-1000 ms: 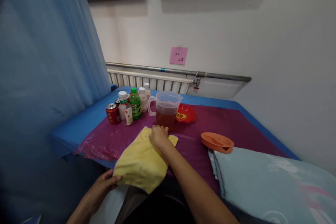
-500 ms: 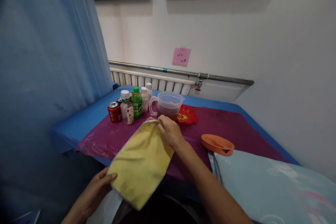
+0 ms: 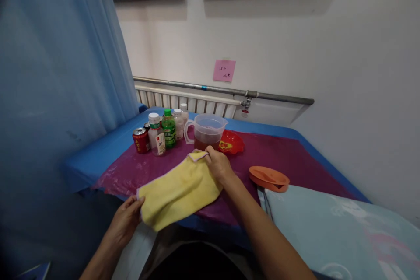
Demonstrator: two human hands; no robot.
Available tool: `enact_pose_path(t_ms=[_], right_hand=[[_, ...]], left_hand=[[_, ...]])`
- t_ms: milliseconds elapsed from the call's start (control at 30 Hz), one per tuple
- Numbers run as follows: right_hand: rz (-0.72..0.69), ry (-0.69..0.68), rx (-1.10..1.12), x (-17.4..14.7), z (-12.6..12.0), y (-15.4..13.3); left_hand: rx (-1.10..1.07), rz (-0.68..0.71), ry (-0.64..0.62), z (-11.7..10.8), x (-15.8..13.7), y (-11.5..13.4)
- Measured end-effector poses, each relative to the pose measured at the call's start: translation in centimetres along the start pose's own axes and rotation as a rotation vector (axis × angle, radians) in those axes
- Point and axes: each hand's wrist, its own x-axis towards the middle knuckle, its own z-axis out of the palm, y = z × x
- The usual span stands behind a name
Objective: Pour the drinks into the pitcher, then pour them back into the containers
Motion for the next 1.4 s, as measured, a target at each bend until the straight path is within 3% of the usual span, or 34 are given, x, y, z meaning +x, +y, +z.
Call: enact_pose_path(t_ms=[167,433,533,800,900,1000,1100,1167,1233,1400], right_hand=[[-0.008,0.036,-0.007,-0.1,-1.4,-1.3],[0.003,0.036,-0.061,-1.5,-4.4,-2.8],[0.051,0.032,-0.150,-1.2,-4.9,-2.3],[0.136,-0.168,-0.360,-1.5,-1.8,-0.8],[0.121,-0.176,-0.336,-1.3,-2.5,-2.9],[0.049,-0.192,-0.258,-1.7,-3.2,-7.0],[-0.095,-0.295,-0.132,-3.2,-2.6,-10.9],[-0.212,-0.410,0.013,-4.5,-1.9,-12.0],[-0.217,-0.429,0.105,-5.5,-1.3,-11.4],[-0.025,-0.360,0.092,-7.2,-1.1,-6.4]], left_hand=[[0.015,0.162,0.055,0.1,0.3,0.8],[0.231,0.287,0.054,0.0,-1.9,2.5],[0.296,0.238,0.055,0.4,-1.3,2.4],[0.335,0.119,0.100,0.9,1.3,-0.3],[0.296,0.061,0.104,1.0,0.8,-0.1],[0.236,0.005,0.100,1.4,-0.1,0.1],[0.167,-0.033,0.080,1.6,-0.8,0.3],[0.129,-0.052,0.067,1.6,-1.0,0.4],[0.106,-0.071,0.066,1.5,-1.1,0.4],[0.073,-0.084,0.047,1.4,-1.2,0.6]])
